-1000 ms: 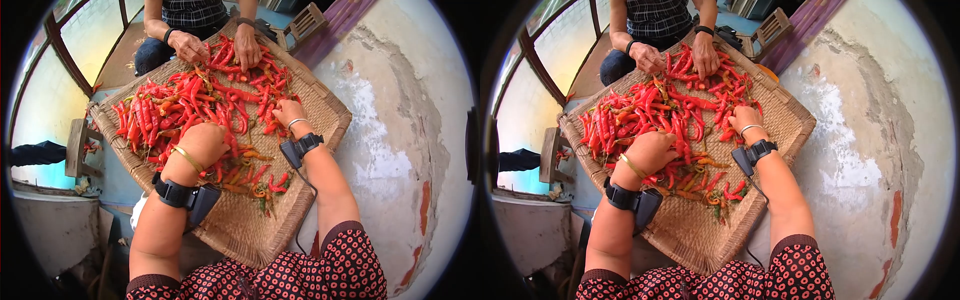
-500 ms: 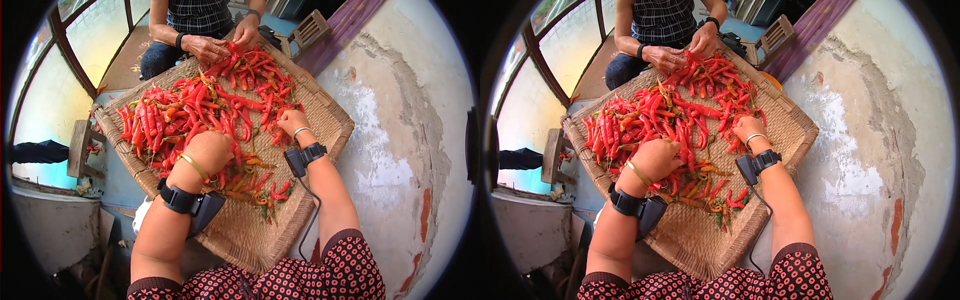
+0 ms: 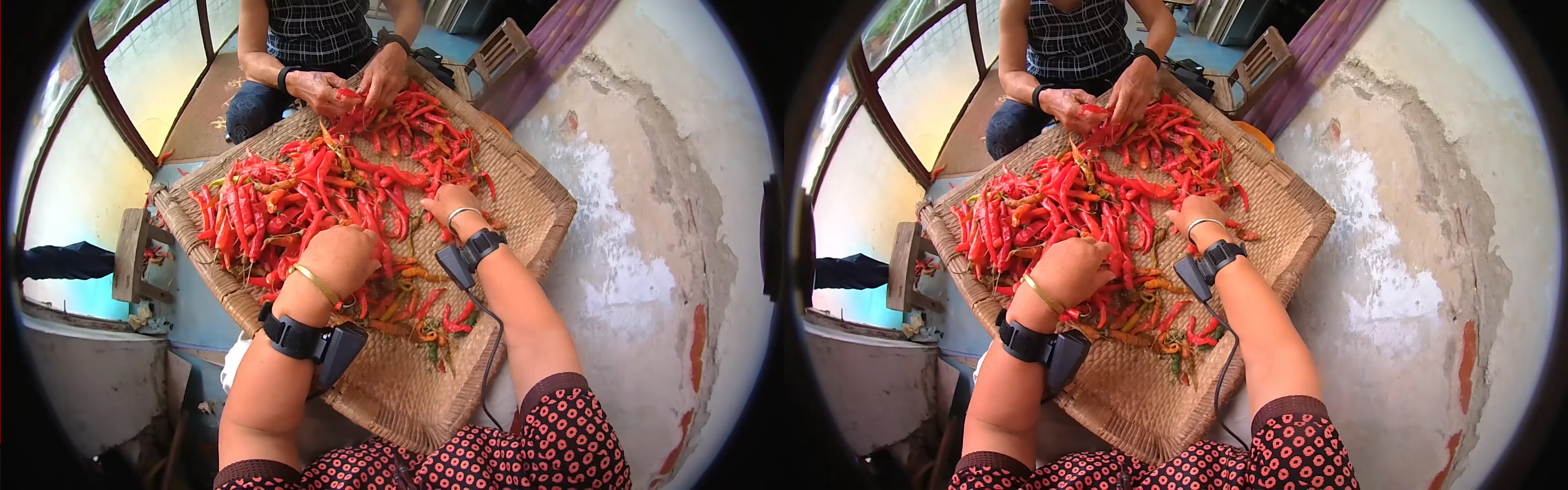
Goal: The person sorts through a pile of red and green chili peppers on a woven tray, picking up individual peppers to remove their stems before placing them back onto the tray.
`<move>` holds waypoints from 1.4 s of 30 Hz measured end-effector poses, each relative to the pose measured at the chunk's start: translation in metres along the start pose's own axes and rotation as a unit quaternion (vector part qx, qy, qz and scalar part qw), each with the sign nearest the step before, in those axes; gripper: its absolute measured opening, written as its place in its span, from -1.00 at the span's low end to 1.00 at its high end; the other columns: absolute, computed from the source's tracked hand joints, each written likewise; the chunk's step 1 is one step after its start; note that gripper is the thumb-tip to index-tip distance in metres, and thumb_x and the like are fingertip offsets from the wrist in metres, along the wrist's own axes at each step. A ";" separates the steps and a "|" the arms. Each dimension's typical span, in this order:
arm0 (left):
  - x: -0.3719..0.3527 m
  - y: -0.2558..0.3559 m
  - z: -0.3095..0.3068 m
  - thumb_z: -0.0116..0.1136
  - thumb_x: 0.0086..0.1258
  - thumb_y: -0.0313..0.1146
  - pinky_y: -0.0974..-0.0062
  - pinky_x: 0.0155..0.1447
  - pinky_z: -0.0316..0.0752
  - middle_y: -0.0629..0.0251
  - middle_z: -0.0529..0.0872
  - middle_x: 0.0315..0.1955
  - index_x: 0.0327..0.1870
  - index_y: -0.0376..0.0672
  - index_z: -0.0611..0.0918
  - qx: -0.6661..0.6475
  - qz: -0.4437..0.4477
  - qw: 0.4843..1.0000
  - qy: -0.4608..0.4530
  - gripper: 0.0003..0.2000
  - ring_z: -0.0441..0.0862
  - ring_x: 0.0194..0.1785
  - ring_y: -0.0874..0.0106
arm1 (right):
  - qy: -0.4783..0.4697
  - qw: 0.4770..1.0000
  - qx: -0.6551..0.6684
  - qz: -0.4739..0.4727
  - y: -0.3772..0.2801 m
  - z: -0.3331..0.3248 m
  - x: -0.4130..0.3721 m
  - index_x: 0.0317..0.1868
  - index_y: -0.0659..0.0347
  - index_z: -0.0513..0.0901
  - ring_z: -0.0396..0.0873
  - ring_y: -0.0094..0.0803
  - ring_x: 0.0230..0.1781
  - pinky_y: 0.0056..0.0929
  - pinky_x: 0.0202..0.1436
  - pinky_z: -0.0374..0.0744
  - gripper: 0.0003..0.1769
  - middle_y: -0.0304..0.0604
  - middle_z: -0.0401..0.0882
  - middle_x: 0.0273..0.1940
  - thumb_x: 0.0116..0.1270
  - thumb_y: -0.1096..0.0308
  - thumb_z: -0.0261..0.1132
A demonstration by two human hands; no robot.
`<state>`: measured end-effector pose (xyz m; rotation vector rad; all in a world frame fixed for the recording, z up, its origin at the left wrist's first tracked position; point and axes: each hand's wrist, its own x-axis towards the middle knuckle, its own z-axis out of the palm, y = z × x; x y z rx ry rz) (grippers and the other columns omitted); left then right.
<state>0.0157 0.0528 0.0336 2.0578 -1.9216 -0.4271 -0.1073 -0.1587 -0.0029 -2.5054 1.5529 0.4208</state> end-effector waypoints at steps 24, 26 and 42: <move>0.001 0.000 0.003 0.19 0.05 -0.27 0.22 -0.24 0.47 0.04 0.59 -0.52 -0.40 -0.25 0.53 0.008 0.006 1.000 0.008 -0.77 0.57 -0.34 0.11 | 0.080 0.997 -0.005 -0.003 0.065 -0.006 0.008 -0.40 0.16 0.62 0.56 -0.17 -0.33 -0.27 -0.22 0.50 -0.71 -0.06 0.61 -0.38 0.09 0.08 0.27; 0.000 0.001 0.002 0.19 0.05 -0.26 0.22 -0.23 0.47 0.05 0.58 -0.51 -0.39 -0.25 0.53 0.003 0.000 1.000 0.004 -0.76 0.57 -0.33 0.11 | 0.084 0.996 0.021 -0.007 0.064 0.004 0.009 -0.39 0.17 0.61 0.56 -0.19 -0.32 -0.28 -0.22 0.50 -0.68 -0.08 0.62 -0.37 0.08 0.06 0.29; 0.001 -0.001 0.005 0.19 0.05 -0.26 0.22 -0.22 0.46 0.04 0.57 -0.51 -0.38 -0.26 0.52 0.010 0.009 1.000 0.014 -0.75 0.56 -0.32 0.10 | 0.038 0.996 0.043 -0.070 0.057 -0.028 0.000 -0.37 0.23 0.63 0.55 -0.12 -0.30 -0.29 -0.18 0.50 -0.75 0.01 0.59 -0.35 -0.01 0.26 0.21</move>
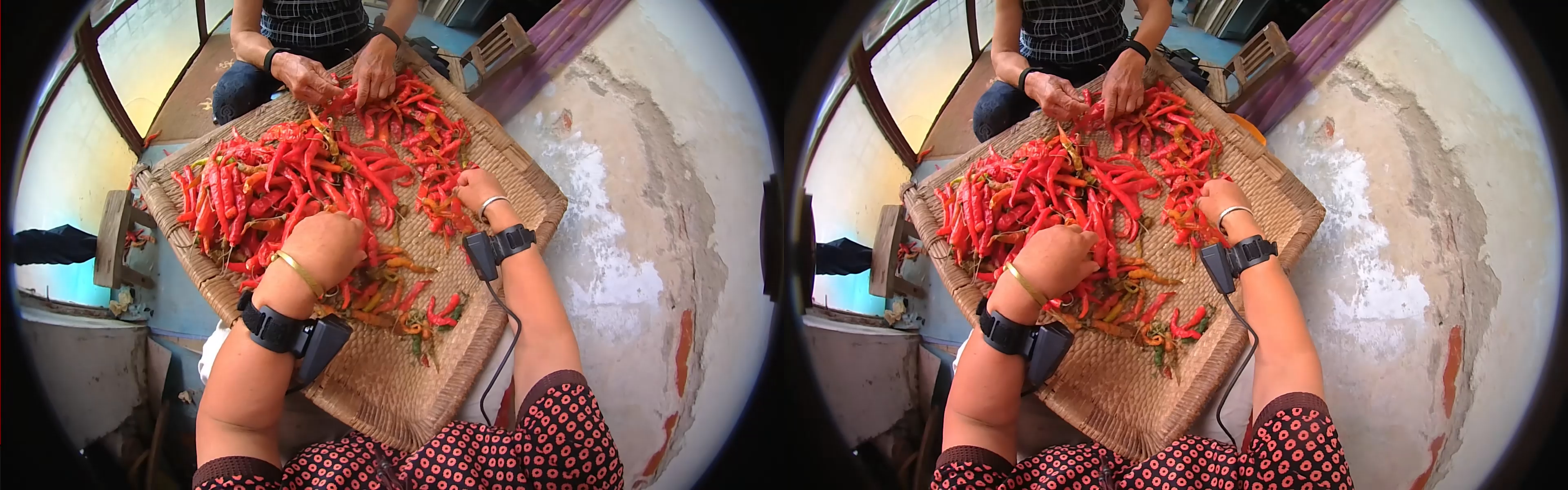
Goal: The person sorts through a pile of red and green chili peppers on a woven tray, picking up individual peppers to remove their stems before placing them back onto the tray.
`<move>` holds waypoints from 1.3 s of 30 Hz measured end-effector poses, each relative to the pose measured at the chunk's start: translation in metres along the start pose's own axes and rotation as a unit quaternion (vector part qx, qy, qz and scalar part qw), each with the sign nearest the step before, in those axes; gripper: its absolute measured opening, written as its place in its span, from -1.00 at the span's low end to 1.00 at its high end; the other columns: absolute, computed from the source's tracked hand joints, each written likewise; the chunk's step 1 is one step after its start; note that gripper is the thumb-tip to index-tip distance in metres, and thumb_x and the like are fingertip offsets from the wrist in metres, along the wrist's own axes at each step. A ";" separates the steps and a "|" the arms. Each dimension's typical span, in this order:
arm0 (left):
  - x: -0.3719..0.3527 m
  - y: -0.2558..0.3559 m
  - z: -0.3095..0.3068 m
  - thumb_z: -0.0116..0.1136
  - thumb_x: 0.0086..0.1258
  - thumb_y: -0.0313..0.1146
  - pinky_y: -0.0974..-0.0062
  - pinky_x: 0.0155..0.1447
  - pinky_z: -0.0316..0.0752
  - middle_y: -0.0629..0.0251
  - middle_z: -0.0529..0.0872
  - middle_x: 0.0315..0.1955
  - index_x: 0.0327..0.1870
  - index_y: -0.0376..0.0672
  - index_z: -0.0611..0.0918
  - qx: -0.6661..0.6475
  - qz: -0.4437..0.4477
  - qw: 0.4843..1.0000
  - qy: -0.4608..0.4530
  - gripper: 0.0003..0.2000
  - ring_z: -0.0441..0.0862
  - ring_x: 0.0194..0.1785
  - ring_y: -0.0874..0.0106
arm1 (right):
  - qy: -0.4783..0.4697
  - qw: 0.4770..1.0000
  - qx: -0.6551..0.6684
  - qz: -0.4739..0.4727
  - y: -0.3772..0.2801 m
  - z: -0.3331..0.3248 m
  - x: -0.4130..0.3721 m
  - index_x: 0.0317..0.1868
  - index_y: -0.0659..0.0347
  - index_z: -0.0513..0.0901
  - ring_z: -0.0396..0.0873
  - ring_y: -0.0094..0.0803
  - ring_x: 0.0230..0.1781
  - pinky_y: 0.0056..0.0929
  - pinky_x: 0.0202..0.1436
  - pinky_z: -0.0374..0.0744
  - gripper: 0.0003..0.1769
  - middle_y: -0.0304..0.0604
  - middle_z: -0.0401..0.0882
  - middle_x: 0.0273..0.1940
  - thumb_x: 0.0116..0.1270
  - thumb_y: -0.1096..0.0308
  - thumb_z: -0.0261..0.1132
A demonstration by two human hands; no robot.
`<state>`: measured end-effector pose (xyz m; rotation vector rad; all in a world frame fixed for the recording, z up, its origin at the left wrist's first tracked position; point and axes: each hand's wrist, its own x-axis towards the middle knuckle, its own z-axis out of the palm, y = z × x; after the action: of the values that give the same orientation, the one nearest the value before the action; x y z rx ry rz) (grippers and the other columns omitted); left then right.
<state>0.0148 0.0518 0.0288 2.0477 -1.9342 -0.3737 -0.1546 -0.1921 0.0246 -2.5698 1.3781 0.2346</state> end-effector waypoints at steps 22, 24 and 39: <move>-0.002 0.000 0.000 0.20 0.06 -0.26 0.25 -0.22 0.48 0.07 0.58 -0.51 -0.38 -0.25 0.53 0.001 -0.004 1.000 0.002 -0.76 0.57 -0.32 0.12 | -0.075 0.970 -0.229 -0.044 -0.008 0.016 -0.012 -0.28 0.11 0.56 0.54 -0.13 -0.25 -0.27 -0.19 0.51 -0.83 -0.12 0.60 -0.32 0.07 0.37 0.21; -0.001 0.002 0.000 0.20 0.05 -0.26 0.25 -0.22 0.48 0.07 0.58 -0.51 -0.39 -0.24 0.53 0.004 -0.001 1.000 -0.002 -0.76 0.57 -0.32 0.12 | -0.027 0.984 -0.161 -0.069 -0.018 -0.008 -0.012 -0.22 0.13 0.57 0.56 -0.22 -0.33 -0.31 -0.26 0.53 -0.78 -0.14 0.61 -0.38 0.08 0.33 0.23; -0.002 0.002 -0.002 0.19 0.06 -0.25 0.27 -0.19 0.47 0.09 0.58 -0.48 -0.38 -0.25 0.53 -0.006 -0.015 1.000 -0.022 -0.76 0.56 -0.28 0.15 | 0.097 0.989 -0.102 -0.038 0.000 0.038 0.011 -0.05 0.06 0.48 0.47 -0.12 -0.07 -0.22 -0.03 0.48 -0.64 -0.07 0.48 -0.12 0.09 0.36 0.26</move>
<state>0.0139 0.0538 0.0312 2.0812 -1.9234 -0.4401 -0.1501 -0.1908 -0.0150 -2.8751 1.3809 0.1210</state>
